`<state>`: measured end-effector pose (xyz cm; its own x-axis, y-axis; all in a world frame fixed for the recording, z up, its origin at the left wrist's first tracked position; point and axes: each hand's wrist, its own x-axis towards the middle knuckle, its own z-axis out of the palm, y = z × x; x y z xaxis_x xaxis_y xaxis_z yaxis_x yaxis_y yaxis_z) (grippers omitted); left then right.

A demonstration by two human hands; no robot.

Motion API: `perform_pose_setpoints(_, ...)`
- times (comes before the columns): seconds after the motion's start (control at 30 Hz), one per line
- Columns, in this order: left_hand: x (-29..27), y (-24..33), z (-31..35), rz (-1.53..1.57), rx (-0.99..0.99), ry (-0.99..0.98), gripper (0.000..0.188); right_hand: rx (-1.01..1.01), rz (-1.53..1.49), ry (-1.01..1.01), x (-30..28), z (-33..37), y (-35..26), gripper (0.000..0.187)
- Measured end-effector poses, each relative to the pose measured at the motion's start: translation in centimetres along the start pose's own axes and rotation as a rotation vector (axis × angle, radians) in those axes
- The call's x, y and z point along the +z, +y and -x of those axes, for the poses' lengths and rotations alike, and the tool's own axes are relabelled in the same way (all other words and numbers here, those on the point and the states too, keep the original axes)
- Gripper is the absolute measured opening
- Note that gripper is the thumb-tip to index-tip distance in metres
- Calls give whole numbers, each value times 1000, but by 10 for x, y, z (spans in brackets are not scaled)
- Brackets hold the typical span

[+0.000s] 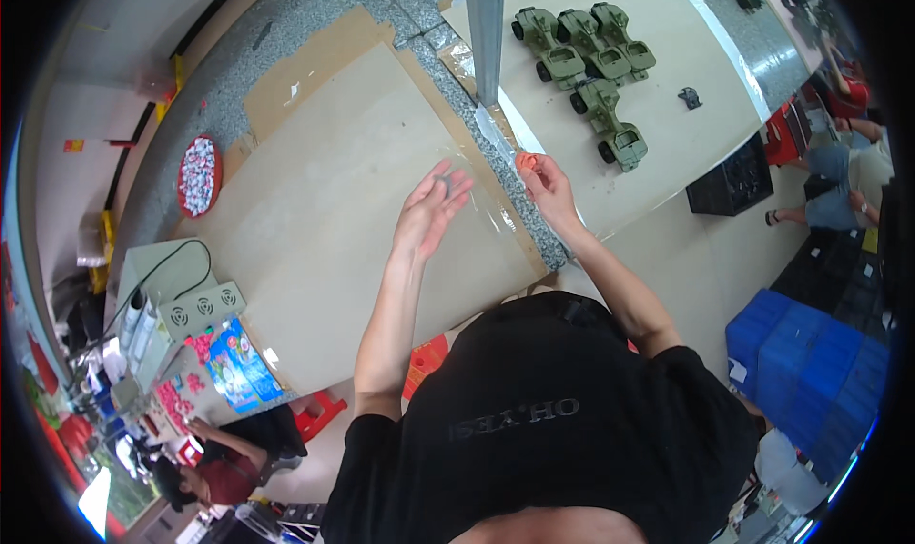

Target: The person organizes small green toy trucks on a table, moves a red plastic stool, and places a large cardboard sheet on the table. They then smooth the cardboard and assist in taping it down while other people work on the trucks nearby.

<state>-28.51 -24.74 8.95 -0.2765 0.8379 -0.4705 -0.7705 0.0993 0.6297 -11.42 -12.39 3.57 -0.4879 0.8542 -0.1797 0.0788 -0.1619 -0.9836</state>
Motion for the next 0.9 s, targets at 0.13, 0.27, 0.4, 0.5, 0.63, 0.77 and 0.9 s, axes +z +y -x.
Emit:
perform_pose_setpoints(0.13, 37, -6, -6, 70, 40, -117, 30, -517, 281, -166, 4, -2, -86, 15)
perform_pose_setpoints(0.27, 116, -9, -9, 332, 209, 9, 26, -844, 535, -174, 0, -32, -100, 26)
perform_pose_setpoints(0.4, 110, 49, 56, -11, 730, 276, 32, -788, 171, -598, 32, -12, -186, 32)
perform_pose_setpoints(0.5, 127, 186, 129, -543, 1433, 553, 28, -681, 49, -628, 27, -4, -223, 35)
perform_pose_setpoints(0.63, 142, 384, 235, -1747, 2020, 1365, 21, -667, 101, -536, 3, -15, -199, 28)
perform_pose_setpoints(0.77, 158, 478, 223, -1770, 1445, 1178, 25, -480, 171, -484, -5, -15, -166, 22)
perform_pose_setpoints(0.9, 184, 500, 183, -1614, 1538, 1009, 31, -439, 290, -422, 2, -3, -152, 18)
